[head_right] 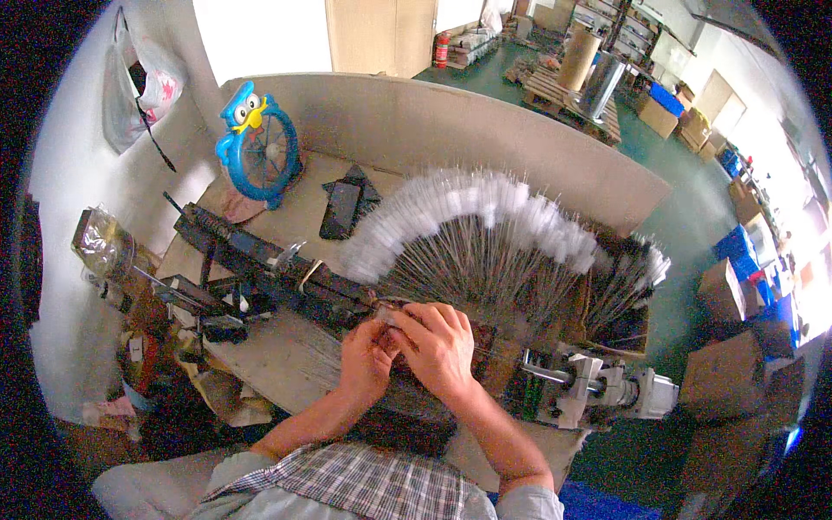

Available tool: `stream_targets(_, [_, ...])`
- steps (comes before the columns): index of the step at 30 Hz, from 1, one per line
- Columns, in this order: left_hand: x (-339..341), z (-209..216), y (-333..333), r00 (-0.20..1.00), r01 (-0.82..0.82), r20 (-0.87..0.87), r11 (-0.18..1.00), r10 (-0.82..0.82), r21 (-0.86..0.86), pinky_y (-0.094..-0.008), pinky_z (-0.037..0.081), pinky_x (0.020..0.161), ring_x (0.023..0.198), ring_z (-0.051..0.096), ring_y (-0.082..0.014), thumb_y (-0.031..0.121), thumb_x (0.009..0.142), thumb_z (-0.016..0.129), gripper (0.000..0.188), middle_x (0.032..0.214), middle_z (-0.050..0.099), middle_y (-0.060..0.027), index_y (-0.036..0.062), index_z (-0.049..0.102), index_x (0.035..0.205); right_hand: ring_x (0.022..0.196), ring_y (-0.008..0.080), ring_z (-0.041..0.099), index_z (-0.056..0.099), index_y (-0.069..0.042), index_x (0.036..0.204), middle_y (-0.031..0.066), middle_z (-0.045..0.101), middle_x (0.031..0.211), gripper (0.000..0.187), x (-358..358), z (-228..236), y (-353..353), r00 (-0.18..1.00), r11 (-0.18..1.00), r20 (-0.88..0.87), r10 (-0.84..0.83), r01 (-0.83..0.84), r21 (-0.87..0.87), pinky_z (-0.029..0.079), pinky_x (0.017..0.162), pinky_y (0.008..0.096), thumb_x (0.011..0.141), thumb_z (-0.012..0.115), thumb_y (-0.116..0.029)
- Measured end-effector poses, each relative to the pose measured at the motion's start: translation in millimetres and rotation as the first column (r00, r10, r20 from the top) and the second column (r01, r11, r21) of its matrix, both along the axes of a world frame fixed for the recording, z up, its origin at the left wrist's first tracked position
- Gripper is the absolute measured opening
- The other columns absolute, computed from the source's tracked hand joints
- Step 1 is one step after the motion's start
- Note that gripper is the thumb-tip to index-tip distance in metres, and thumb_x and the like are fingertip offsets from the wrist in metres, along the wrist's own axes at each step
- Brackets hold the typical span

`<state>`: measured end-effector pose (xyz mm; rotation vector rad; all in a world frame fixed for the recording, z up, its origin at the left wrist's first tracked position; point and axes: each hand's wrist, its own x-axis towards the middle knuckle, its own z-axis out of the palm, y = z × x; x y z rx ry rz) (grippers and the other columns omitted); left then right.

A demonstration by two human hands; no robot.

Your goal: Assembling and finishing industrial brushes using a manual press and a lighter to fuse bristle ends.

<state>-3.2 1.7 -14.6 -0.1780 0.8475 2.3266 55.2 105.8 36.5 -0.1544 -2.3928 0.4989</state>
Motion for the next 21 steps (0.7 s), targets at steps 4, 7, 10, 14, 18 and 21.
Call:
stream_targets(4, [0,3,1,0.999,-0.02,0.028,1.0,0.021,-0.007,-0.0277,0.051,0.071,0.078,0.06,-0.0147,0.011,0.087,0.052,0.01,0.089,0.061,-0.0056,0.0036,0.058,0.091,0.085,0.0206,0.058,0.068,-0.011,0.087,0.0015,0.063,0.092,0.023,2,0,3,1.0,1.0,0.021,0.008,-0.008,0.009,0.044,0.075,0.0344,0.065,0.072,-0.017])
stream_targets(7, [0,5,2,1.0,-0.018,0.024,0.999,0.018,-0.026,-0.0273,0.052,0.07,0.079,0.061,-0.0149,0.012,0.088,0.052,0.011,0.09,0.061,-0.0064,0.0035,0.058,0.091,0.085,0.0207,0.058,0.069,-0.012,0.087,0.0015,0.063,0.092,0.023,2,-3,4,1.0,1.0,0.02,0.01,-0.01,0.011,0.044,0.075,0.0345,0.066,0.072,-0.017])
stream_targets(10, [3,9,0,1.0,-0.014,0.028,1.0,0.015,-0.017,-0.0267,0.049,0.072,0.081,0.059,-0.0127,0.011,0.088,0.053,0.012,0.092,0.061,-0.0054,0.0021,0.058,0.094,0.085,0.0207,0.059,0.069,-0.012,0.087,0.0015,0.063,0.091,0.022,3,-3,4,1.0,1.0,0.02,0.008,-0.008,0.006,0.044,0.075,0.0344,0.066,0.072,-0.017])
stream_targets(14, [4,8,-1,0.998,0.013,-0.061,0.999,-0.016,-0.049,-0.0268,0.049,0.073,0.082,0.059,-0.0132,0.007,0.087,0.053,0.011,0.091,0.06,-0.0062,0.0007,0.057,0.095,0.085,0.0204,0.059,0.069,-0.012,0.087,0.0012,0.063,0.092,0.023,5,-1,3,0.999,1.0,0.034,0.004,-0.004,-0.005,0.045,0.076,0.0343,0.066,0.072,-0.017])
stream_targets(18, [3,9,1,0.998,-0.007,-0.057,0.996,0.002,-0.088,-0.0275,0.049,0.075,0.083,0.059,-0.0145,0.003,0.085,0.054,0.012,0.093,0.059,-0.0076,-0.0011,0.056,0.095,0.084,0.0203,0.059,0.069,-0.012,0.088,0.0011,0.063,0.092,0.023,5,-5,6,0.999,1.0,0.036,0.009,-0.008,-0.005,0.045,0.076,0.0342,0.066,0.072,-0.017])
stream_targets(21, [4,14,1,0.999,0.004,-0.053,0.996,-0.009,-0.084,-0.0279,0.049,0.076,0.084,0.059,-0.0153,0.003,0.084,0.054,0.012,0.094,0.059,-0.0082,-0.0018,0.056,0.096,0.083,0.0203,0.059,0.069,-0.012,0.089,0.0011,0.064,0.092,0.024,5,-7,6,0.999,1.0,0.037,0.009,-0.008,-0.009,0.045,0.076,0.0341,0.065,0.072,-0.016])
